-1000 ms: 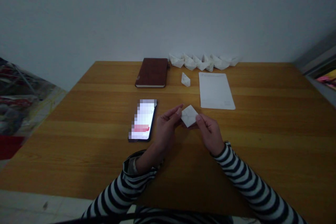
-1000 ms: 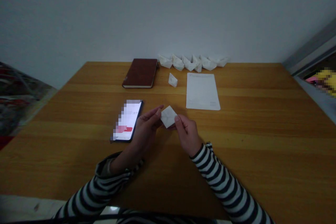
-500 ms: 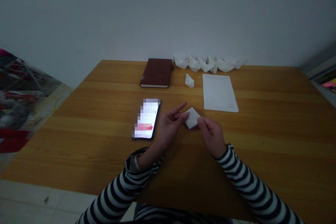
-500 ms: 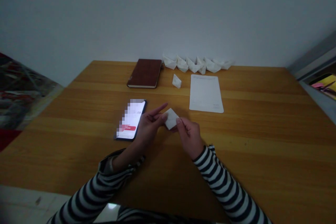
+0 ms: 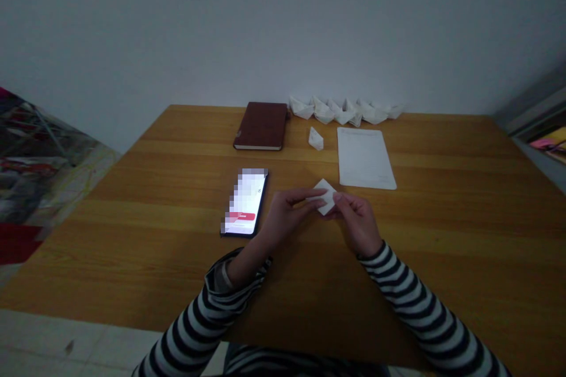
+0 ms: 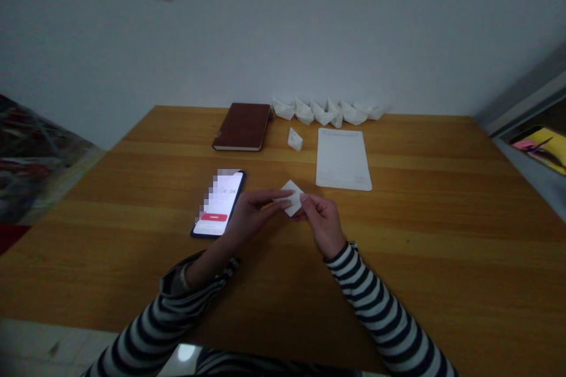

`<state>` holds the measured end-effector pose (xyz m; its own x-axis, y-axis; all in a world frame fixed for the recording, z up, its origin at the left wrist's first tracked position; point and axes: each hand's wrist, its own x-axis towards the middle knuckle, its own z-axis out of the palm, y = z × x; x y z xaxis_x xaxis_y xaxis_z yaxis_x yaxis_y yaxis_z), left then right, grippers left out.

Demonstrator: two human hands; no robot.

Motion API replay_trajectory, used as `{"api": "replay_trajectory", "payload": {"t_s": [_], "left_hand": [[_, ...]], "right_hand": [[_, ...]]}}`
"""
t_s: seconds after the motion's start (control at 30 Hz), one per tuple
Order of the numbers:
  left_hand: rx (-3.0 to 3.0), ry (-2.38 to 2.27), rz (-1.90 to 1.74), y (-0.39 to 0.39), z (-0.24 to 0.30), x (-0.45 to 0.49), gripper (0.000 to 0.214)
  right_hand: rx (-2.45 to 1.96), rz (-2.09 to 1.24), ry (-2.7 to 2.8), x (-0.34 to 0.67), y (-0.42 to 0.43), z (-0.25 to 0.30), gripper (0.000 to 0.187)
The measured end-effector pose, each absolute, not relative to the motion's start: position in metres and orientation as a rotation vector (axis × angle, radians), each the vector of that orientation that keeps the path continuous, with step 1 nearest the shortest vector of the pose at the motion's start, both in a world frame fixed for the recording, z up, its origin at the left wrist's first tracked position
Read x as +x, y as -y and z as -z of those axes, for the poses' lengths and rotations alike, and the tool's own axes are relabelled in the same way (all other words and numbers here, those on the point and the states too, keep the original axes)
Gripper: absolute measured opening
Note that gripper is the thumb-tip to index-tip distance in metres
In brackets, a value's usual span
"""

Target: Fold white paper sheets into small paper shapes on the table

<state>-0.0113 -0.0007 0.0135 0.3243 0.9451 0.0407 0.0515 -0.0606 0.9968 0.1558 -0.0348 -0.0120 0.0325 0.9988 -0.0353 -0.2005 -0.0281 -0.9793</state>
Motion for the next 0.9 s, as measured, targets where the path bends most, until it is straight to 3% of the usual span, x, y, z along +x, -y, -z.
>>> {"api": "replay_trajectory", "payload": {"t_s": [0.17, 0.27, 0.47, 0.63, 0.9], "left_hand": [[1.287, -1.077, -0.975, -0.001, -0.011, -0.01, 0.041], [1.271, -1.048, -0.975, -0.003, -0.01, -0.011, 0.042], [1.404, -1.035, -0.981, -0.003, -0.008, -0.012, 0.043], [1.668, -1.163, -0.997, -0.001, -0.005, -0.015, 0.028], [1.963, -1.122, -0.898, 0.0, -0.005, -0.014, 0.021]], "right_hand": [[-1.133, -1.031, 1.041, 0.156, 0.034, 0.007, 0.019], [-1.145, -0.916, 1.139, 0.162, 0.032, 0.006, 0.033], [-1.189, -0.955, 1.352, 0.17, 0.03, 0.011, 0.034], [-1.268, -0.618, 1.527, 0.168, 0.035, 0.013, 0.017], [-1.329, -0.374, 1.646, 0.17, 0.038, 0.009, 0.016]]}}
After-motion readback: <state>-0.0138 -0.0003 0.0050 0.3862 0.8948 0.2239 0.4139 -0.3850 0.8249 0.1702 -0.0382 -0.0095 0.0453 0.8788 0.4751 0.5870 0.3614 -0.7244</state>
